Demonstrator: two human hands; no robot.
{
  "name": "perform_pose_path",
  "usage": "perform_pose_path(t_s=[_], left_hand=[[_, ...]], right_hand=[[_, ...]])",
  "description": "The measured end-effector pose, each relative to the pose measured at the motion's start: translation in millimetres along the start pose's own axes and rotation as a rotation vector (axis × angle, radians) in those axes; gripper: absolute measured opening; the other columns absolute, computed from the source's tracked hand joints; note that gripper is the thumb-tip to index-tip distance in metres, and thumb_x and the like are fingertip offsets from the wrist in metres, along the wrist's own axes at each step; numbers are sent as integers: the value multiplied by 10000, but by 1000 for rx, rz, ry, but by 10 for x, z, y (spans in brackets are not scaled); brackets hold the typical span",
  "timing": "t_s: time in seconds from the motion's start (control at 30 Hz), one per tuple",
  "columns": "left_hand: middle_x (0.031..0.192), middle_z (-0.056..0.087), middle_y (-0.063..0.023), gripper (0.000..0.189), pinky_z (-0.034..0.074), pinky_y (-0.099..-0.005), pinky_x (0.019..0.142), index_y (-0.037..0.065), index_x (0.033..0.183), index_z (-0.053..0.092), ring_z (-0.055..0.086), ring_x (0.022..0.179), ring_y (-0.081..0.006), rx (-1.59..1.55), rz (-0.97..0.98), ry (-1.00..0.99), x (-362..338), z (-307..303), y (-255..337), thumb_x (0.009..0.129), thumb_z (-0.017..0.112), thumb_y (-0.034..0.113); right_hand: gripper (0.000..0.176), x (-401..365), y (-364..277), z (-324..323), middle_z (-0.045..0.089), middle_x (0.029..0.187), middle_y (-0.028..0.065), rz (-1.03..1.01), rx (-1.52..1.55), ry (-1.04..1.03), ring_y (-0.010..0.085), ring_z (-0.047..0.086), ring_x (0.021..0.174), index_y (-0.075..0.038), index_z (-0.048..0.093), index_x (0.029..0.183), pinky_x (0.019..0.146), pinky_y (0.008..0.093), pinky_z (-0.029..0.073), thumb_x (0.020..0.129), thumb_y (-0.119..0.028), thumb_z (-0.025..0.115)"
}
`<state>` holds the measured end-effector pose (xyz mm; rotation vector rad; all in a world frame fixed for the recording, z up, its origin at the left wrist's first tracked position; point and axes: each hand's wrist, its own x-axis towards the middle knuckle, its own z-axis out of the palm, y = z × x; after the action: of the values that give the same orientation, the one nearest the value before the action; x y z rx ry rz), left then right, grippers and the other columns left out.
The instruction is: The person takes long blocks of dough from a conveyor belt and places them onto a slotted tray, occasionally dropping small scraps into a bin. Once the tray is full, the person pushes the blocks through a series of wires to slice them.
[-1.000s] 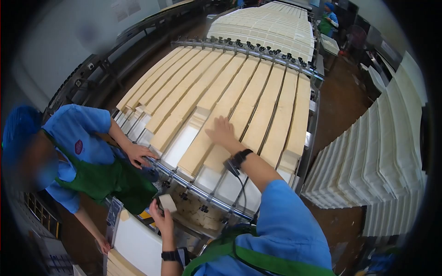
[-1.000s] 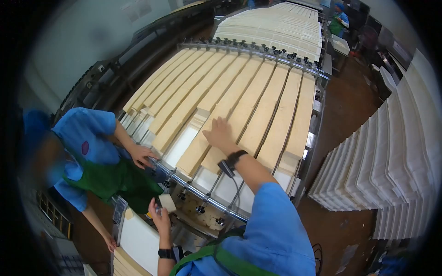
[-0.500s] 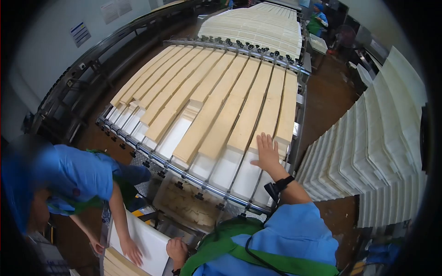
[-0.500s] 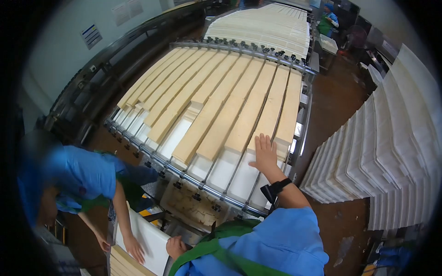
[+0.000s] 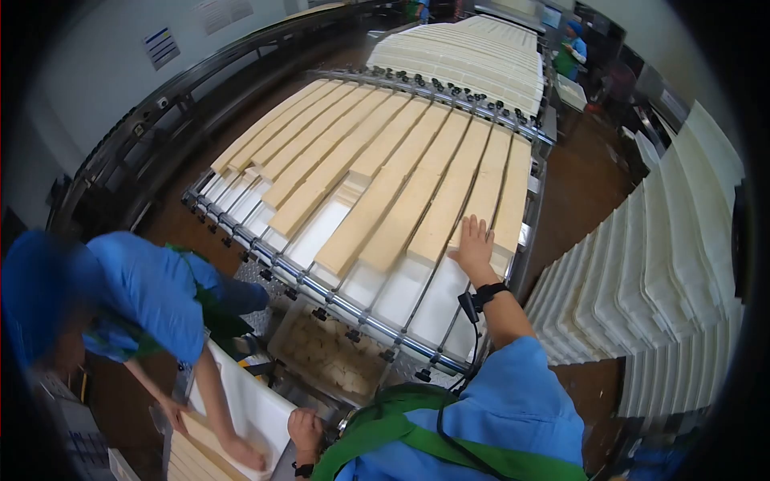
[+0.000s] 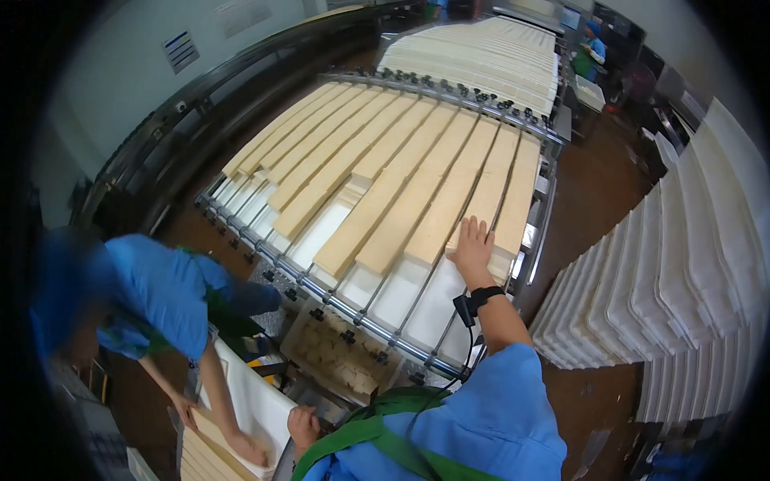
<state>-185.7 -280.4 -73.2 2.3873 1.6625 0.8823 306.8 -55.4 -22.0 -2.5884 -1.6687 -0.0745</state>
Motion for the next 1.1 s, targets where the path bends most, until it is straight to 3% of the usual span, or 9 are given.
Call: perform_pose_path(t_s=[0.17,0.2,0.3,0.4,0.5,0.63,0.8,0.93,1.1], left_hand=[[831,597,-101,222,489,-379,685,66,815,612,585,783,-297,-13,-77,148,-54,-230,30,619,590,-38],[841,599,-107,218,491,-381,680,64,814,613,586,779,-299,23,-105,192,-87,-279,25,624,592,-39],[860,595,-157,226,497,-373,675,30,839,621,588,773,-317,83,-193,348,-256,-390,-88,655,554,-82],[922,579,-177,242,492,-365,710,0,889,624,581,826,-320,101,-378,492,-457,-536,-225,691,523,-97],[1011,557,-193,270,461,-366,811,-14,978,605,549,931,-338,100,-652,590,-739,-742,-411,739,502,-85],[1186,466,-235,442,345,-423,966,-4,1239,431,425,1128,-368,243,-1054,697,-1189,-997,-656,815,533,66],[1266,357,-283,709,348,-468,958,21,1307,351,347,1176,-421,593,-1679,553,-1984,-1050,-967,748,670,318],[1199,411,-224,762,427,-456,868,29,1272,384,441,1076,-394,376,-1831,358,-1950,-1433,-942,701,696,426],[1136,444,-211,790,484,-427,762,27,1270,369,529,961,-389,284,-1820,184,-1905,-1637,-915,699,700,461]], right_hand=[[854,-60,-164,-162,204,1471,158,-101,64,-138,371,146,1364,-70,309,1373,1077,554,131,666,-258,750],[592,-166,-287,-171,405,1341,180,-193,57,143,359,339,1268,-45,497,1201,1021,516,263,679,-212,721],[294,-435,-706,-578,593,1029,172,-408,467,-9,341,532,1012,-26,599,948,862,449,400,722,-194,681],[161,-749,-1270,-470,592,760,157,-652,741,-8,346,563,775,-16,592,760,716,421,430,775,-171,633],[171,-1171,-1916,-437,577,732,187,-815,878,-124,360,562,765,-6,594,776,692,420,434,821,-171,592],[263,-1689,-2722,-293,608,768,181,-959,791,-551,317,595,709,11,606,791,638,375,460,879,-230,547],[247,-2323,-3725,49,623,839,182,-1255,752,-534,321,609,768,-3,630,873,710,365,481,833,-242,581],[235,-2830,-4526,361,602,1003,181,-1356,653,-550,346,542,977,-27,620,954,847,398,435,810,-211,602],[510,-3644,-5395,628,466,1270,171,-1468,363,-407,353,398,1189,-32,476,1235,992,429,342,801,-263,611]])
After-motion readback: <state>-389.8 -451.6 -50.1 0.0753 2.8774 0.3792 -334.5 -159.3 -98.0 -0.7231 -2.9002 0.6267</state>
